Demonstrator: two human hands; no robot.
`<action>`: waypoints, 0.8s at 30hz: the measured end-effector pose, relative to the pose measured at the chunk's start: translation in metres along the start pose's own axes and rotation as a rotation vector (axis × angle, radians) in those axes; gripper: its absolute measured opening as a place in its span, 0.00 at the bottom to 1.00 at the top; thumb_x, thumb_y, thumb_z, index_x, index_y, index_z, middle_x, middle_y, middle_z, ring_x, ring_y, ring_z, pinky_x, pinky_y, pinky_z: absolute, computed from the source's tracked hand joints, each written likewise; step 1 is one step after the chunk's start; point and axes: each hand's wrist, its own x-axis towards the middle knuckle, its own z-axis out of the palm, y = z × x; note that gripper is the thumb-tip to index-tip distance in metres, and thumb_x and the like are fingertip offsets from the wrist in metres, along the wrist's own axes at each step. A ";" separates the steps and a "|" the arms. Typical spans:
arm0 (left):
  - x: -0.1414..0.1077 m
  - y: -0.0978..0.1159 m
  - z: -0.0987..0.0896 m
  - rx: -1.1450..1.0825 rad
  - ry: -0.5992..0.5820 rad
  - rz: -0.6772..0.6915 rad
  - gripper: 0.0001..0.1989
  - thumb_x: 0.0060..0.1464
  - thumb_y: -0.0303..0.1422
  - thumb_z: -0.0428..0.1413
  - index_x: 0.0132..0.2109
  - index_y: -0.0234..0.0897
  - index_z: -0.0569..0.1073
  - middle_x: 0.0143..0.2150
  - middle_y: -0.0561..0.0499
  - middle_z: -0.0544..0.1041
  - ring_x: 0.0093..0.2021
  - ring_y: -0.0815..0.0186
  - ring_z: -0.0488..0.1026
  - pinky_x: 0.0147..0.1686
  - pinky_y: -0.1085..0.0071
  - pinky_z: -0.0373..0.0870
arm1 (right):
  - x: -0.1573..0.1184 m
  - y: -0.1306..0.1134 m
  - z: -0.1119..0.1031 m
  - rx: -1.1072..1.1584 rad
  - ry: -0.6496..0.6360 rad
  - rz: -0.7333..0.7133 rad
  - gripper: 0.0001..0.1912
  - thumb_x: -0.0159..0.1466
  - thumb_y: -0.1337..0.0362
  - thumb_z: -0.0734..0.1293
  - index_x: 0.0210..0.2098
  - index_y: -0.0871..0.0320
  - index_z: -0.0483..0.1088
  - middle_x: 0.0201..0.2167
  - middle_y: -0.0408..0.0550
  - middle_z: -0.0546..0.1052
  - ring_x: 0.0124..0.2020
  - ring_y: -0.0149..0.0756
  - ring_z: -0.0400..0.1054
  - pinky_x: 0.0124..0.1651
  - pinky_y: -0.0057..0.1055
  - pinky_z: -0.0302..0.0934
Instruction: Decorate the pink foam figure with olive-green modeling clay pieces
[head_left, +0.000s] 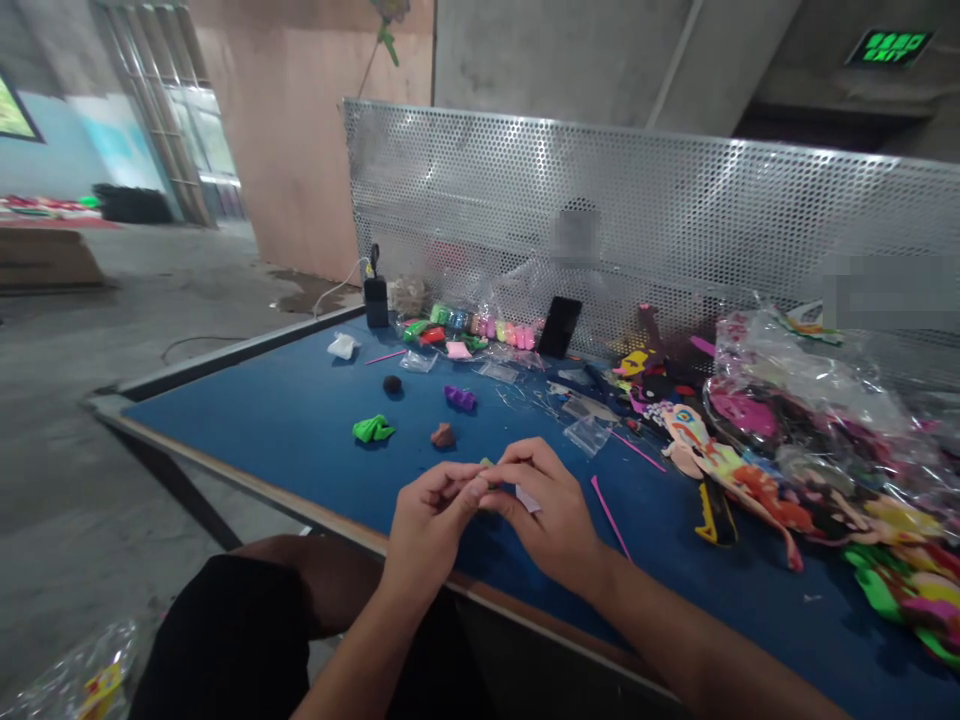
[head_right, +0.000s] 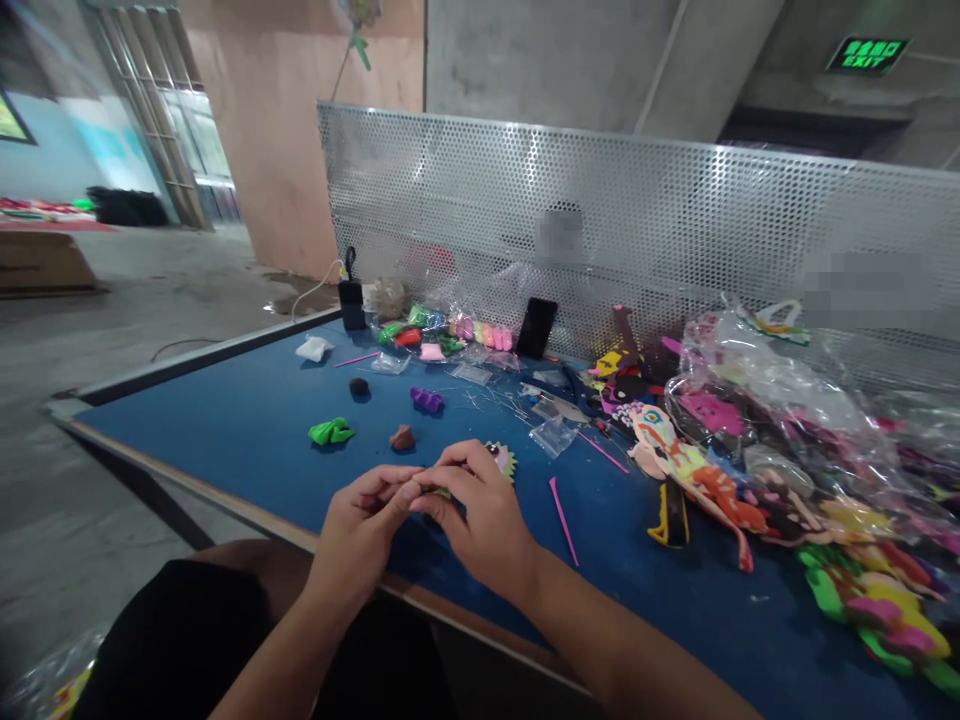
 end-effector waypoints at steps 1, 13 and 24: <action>0.001 0.001 -0.001 0.028 -0.013 0.007 0.10 0.53 0.39 0.65 0.38 0.37 0.82 0.35 0.49 0.84 0.36 0.64 0.79 0.39 0.73 0.73 | 0.000 0.000 -0.001 0.017 0.004 0.016 0.05 0.68 0.61 0.69 0.42 0.51 0.78 0.38 0.49 0.72 0.39 0.38 0.70 0.43 0.36 0.68; 0.007 -0.005 -0.012 -0.108 -0.221 -0.085 0.08 0.53 0.37 0.66 0.37 0.37 0.82 0.35 0.50 0.81 0.37 0.67 0.75 0.41 0.73 0.70 | -0.001 0.008 -0.004 0.066 -0.060 -0.113 0.15 0.71 0.64 0.65 0.55 0.44 0.75 0.39 0.47 0.75 0.37 0.36 0.71 0.39 0.32 0.69; 0.005 0.005 -0.002 -0.177 -0.056 -0.041 0.11 0.53 0.38 0.66 0.30 0.35 0.78 0.26 0.53 0.75 0.28 0.72 0.68 0.32 0.76 0.66 | 0.002 0.003 -0.007 0.033 0.066 0.031 0.05 0.65 0.59 0.72 0.36 0.52 0.75 0.32 0.46 0.77 0.34 0.38 0.72 0.39 0.35 0.68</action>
